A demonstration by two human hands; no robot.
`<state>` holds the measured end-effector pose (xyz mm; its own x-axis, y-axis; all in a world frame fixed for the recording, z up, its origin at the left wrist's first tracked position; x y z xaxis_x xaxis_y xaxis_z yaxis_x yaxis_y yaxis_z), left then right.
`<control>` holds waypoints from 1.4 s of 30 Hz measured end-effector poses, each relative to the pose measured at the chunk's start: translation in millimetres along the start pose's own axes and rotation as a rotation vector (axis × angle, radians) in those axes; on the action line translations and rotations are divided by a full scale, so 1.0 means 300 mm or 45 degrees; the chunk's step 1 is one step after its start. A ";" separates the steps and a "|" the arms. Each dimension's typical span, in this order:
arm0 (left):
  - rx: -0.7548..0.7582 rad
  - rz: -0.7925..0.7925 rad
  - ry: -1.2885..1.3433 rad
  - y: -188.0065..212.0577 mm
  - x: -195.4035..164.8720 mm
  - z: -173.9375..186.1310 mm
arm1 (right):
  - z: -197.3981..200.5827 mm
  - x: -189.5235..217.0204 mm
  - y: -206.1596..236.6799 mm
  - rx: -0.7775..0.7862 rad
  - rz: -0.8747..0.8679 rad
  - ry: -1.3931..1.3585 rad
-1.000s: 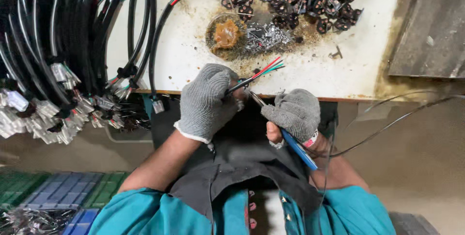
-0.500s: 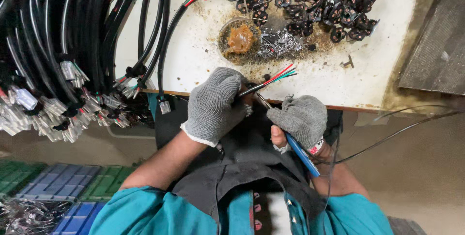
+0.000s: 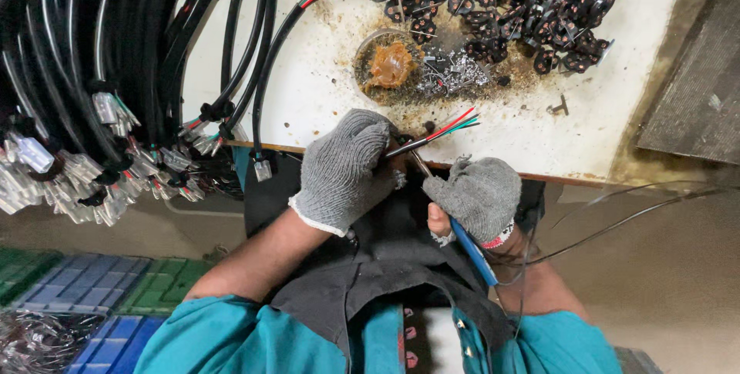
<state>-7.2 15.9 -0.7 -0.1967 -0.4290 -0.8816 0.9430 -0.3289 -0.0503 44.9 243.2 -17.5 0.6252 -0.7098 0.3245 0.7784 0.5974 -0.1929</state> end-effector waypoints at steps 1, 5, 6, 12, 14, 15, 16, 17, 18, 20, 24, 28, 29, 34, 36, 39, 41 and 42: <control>-0.007 -0.018 0.001 0.000 -0.001 -0.001 | -0.002 0.000 0.001 0.023 -0.016 0.001; -0.026 0.027 -0.001 -0.002 -0.003 -0.008 | -0.011 0.004 0.010 0.030 -0.082 0.001; -0.030 0.014 -0.001 -0.003 -0.005 -0.007 | -0.011 0.005 0.012 -0.013 -0.083 -0.019; -0.038 -0.019 0.019 -0.003 -0.011 0.004 | 0.008 0.003 0.010 -0.270 -0.053 -0.206; -0.045 -0.023 0.019 -0.004 -0.012 0.004 | 0.016 0.003 0.000 -0.250 -0.052 -0.210; -0.052 -0.022 0.012 -0.006 -0.013 0.003 | 0.020 0.003 -0.005 -0.251 -0.074 -0.242; -0.059 -0.021 0.006 -0.007 -0.013 0.002 | 0.024 0.003 -0.011 -0.254 -0.098 -0.272; -0.061 -0.024 0.005 -0.008 -0.013 0.000 | 0.029 0.005 -0.015 -0.256 -0.117 -0.282; -0.062 -0.028 0.005 -0.009 -0.013 -0.001 | 0.033 0.008 -0.020 -0.259 -0.138 -0.292; -0.058 -0.020 0.003 -0.008 -0.012 -0.002 | 0.038 0.012 -0.028 -0.261 -0.160 -0.303; -0.038 -0.006 0.000 -0.005 -0.011 0.000 | 0.039 0.015 -0.038 -0.244 -0.165 -0.279; -0.026 -0.019 -0.013 -0.006 -0.008 0.001 | 0.035 0.013 -0.038 -0.247 -0.169 -0.283; -0.028 -0.019 -0.013 -0.006 -0.008 0.002 | 0.034 0.013 -0.036 -0.246 -0.162 -0.275; -0.003 0.010 -0.004 -0.003 -0.007 0.003 | 0.027 0.008 -0.024 -0.225 -0.166 -0.257; -0.019 -0.006 0.000 -0.005 -0.008 0.001 | 0.028 0.004 -0.021 -0.287 -0.108 -0.284; -0.032 -0.013 -0.006 -0.007 -0.008 0.000 | 0.025 0.001 -0.018 -0.256 -0.049 -0.242; -0.024 -0.003 0.006 -0.006 -0.008 0.001 | 0.023 0.002 -0.018 -0.212 -0.057 -0.221; -0.014 0.001 0.022 -0.005 -0.008 0.003 | 0.023 0.002 -0.018 -0.201 -0.079 -0.224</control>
<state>-8.5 16.6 2.0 -0.1911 -0.4146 -0.8897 0.9461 -0.3193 -0.0544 40.7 242.1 -9.7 0.5669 -0.6592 0.4940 0.8230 0.4790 -0.3053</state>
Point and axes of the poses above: each hand's wrist, its own y-axis away from the middle knuckle, its own z-axis out of the back of the hand, x = y × z, the point moved 2 cm from there along -y, towards the middle knuckle, and after that the axes turned 9 degrees about y, right-handed, at the moved point
